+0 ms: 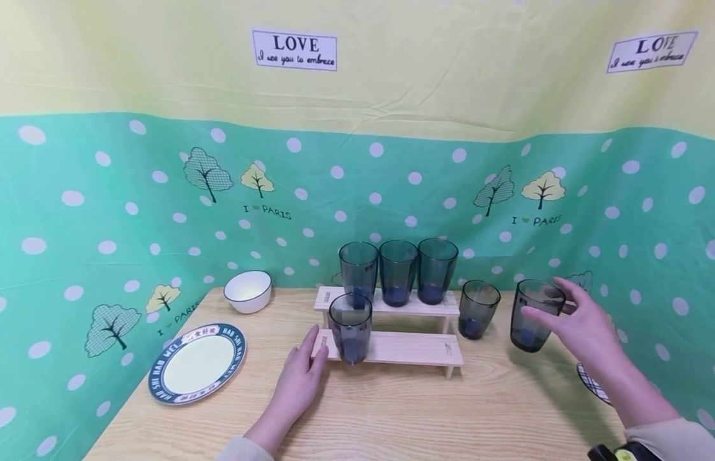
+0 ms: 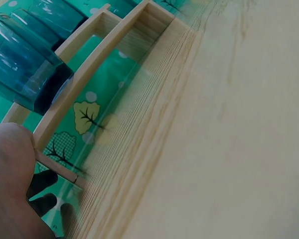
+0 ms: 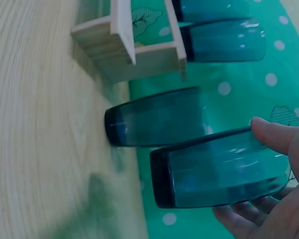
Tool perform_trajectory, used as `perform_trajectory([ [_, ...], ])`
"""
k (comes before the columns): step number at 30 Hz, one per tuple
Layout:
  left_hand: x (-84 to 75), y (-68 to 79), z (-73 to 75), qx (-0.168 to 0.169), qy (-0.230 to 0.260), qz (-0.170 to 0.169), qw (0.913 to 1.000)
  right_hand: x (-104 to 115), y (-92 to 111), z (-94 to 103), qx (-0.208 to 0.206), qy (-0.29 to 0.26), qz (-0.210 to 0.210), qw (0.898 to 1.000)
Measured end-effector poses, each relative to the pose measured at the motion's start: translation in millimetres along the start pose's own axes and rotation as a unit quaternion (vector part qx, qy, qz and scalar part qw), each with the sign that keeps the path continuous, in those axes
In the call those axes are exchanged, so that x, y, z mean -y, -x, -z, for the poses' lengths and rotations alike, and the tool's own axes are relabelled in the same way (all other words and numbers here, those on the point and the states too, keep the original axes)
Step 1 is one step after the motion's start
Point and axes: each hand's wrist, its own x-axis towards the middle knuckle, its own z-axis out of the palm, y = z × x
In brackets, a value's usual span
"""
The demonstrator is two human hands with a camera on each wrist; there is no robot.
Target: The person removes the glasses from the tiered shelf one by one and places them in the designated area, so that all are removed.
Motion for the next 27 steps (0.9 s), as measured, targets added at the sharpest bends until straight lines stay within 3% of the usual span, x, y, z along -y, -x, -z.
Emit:
perform_trajectory([
  [15,-0.1,-0.1,0.0,0.002,0.0,-0.001,1.0,-29.0,-24.8,-20.1,-0.019,-0.004,-0.014,1.0],
  [22,-0.8,0.1,0.2,0.004,0.001,0.0,1.0,-36.4,-32.7,-26.8,-0.016,0.019,-0.007,1.0],
  [27,-0.2,-0.4,0.1,0.004,-0.003,0.002,1.0,-40.9,-37.3,-34.7,-0.023,0.004,0.004,1.0],
])
